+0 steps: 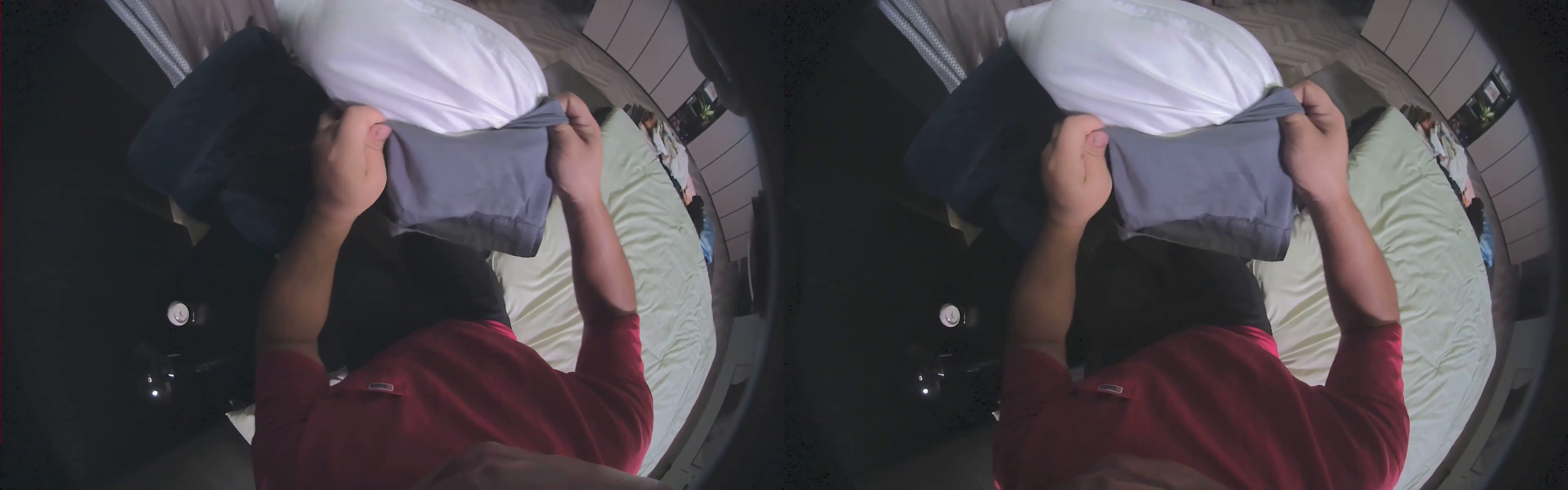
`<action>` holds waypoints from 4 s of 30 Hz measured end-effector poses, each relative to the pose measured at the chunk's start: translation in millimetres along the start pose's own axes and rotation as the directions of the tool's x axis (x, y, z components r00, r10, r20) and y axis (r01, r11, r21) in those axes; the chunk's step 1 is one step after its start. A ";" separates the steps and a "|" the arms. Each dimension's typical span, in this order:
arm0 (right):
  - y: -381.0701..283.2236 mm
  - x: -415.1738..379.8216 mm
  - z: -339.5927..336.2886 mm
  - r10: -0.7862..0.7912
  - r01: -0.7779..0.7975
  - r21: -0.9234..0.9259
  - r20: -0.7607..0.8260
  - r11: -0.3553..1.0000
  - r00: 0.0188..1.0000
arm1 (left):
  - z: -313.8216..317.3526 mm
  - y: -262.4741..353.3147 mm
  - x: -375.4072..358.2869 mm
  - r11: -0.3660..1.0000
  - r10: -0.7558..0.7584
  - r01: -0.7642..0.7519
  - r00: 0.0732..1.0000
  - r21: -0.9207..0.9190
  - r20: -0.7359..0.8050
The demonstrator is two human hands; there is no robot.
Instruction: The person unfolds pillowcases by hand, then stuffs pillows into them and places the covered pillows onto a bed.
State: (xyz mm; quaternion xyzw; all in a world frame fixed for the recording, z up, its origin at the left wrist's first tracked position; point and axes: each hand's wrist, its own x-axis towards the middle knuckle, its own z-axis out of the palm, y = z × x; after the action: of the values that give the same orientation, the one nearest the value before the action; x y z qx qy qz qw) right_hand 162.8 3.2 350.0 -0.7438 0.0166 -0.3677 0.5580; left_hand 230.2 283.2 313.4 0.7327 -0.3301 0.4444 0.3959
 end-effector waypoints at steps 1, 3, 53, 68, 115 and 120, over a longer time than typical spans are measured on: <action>-1.5 3.5 -6.0 -0.023 0.025 -0.051 0.050 0.998 0.999 | -5.8 2.1 7.3 0.999 0.016 -0.013 0.997 -0.046 0.076; -7.7 14.7 -14.2 -0.059 0.074 -0.119 0.126 0.990 0.990 | -20.4 4.2 25.4 0.993 0.049 -0.029 0.982 -0.110 0.183; -108.3 45.4 41.3 -0.529 0.752 0.174 0.807 0.635 0.260 | -38.6 54.8 1.9 0.960 0.096 0.166 0.560 -0.225 0.823; -22.2 -48.3 87.5 -0.225 0.755 0.165 0.974 0.634 -0.024 | -58.6 65.6 -28.5 0.913 0.103 0.397 -0.002 -0.094 0.995; 46.4 -33.1 74.4 0.040 0.114 -0.041 0.999 0.993 0.010 | -22.4 56.4 -13.8 0.948 0.052 0.275 0.359 -0.159 0.932; 23.8 -31.6 -11.4 -0.126 0.301 -0.028 0.869 0.953 0.479 | -37.0 32.6 -22.2 0.936 -0.003 0.328 0.365 -0.125 0.931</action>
State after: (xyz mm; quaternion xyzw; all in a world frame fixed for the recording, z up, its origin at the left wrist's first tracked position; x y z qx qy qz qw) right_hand 142.5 -1.3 314.5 -0.8695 -0.3222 -0.0146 0.3740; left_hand 179.9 303.1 313.2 0.8176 -0.4783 -0.1333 0.2915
